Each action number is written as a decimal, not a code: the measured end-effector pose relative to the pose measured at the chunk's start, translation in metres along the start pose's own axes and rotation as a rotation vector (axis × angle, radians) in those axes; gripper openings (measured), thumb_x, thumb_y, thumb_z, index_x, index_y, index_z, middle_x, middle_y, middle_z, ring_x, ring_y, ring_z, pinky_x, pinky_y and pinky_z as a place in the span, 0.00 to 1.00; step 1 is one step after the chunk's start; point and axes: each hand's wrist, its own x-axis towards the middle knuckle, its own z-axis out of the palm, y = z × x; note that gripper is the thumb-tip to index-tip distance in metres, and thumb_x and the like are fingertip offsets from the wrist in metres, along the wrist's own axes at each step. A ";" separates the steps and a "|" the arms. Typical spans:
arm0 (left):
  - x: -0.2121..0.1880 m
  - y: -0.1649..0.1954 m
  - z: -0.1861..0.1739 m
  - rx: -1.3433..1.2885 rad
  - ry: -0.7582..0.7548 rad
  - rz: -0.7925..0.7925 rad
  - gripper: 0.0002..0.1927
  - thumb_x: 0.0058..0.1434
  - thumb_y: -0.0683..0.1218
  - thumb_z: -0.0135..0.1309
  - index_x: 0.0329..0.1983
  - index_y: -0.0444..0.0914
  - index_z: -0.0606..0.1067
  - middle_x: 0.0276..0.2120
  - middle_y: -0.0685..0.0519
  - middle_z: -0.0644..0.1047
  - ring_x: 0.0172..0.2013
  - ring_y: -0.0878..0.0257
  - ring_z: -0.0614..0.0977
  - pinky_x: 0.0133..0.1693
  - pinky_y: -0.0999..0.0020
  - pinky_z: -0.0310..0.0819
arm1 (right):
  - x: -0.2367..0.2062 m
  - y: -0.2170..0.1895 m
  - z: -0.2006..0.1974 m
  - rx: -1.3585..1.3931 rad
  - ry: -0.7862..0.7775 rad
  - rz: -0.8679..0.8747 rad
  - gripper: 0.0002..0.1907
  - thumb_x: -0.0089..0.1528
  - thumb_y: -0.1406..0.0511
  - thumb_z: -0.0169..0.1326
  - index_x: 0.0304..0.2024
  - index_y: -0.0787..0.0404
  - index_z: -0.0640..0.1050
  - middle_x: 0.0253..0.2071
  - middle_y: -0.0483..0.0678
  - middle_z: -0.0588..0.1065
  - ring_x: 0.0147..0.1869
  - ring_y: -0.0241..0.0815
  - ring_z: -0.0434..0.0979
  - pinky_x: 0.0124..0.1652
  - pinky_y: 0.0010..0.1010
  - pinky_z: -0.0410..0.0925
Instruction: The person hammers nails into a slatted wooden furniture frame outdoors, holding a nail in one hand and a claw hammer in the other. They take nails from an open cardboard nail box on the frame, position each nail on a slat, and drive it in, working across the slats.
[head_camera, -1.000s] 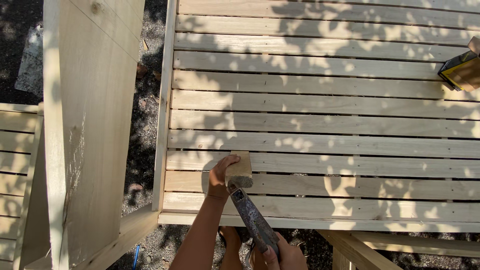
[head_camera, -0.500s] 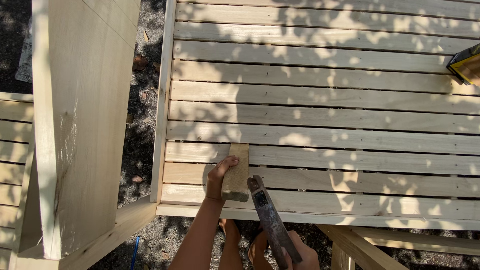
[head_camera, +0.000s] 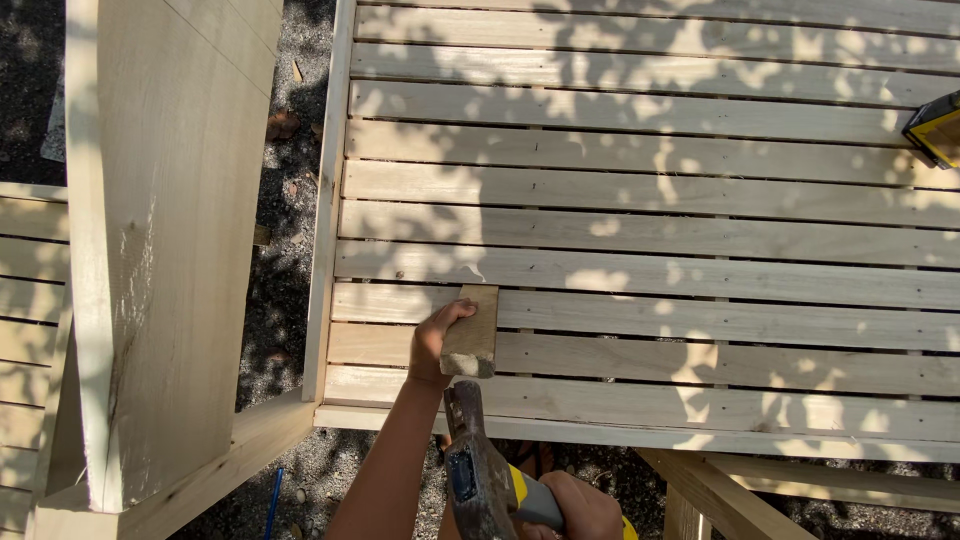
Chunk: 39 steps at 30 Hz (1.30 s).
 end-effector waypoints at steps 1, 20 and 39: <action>-0.001 -0.001 0.000 -0.012 -0.002 -0.018 0.22 0.52 0.40 0.67 0.50 0.36 0.76 0.53 0.46 0.80 0.55 0.55 0.83 0.56 0.64 0.79 | -0.002 0.001 0.001 -0.013 -0.012 -0.010 0.18 0.60 0.51 0.56 0.33 0.58 0.78 0.20 0.51 0.77 0.25 0.46 0.85 0.28 0.36 0.74; 0.015 -0.004 -0.009 -0.008 -0.046 -0.009 0.24 0.48 0.44 0.70 0.48 0.36 0.75 0.47 0.45 0.82 0.48 0.50 0.85 0.49 0.62 0.81 | 0.120 0.075 0.012 0.641 0.289 0.306 0.22 0.71 0.50 0.38 0.40 0.61 0.69 0.20 0.39 0.62 0.21 0.28 0.57 0.22 0.25 0.56; 0.042 -0.011 -0.007 0.061 -0.097 -0.285 0.16 0.52 0.34 0.60 0.45 0.38 0.77 0.41 0.50 0.84 0.43 0.56 0.87 0.44 0.66 0.79 | 0.171 0.074 0.039 0.173 0.136 0.424 0.24 0.73 0.51 0.41 0.31 0.61 0.71 0.19 0.42 0.67 0.22 0.30 0.63 0.25 0.25 0.60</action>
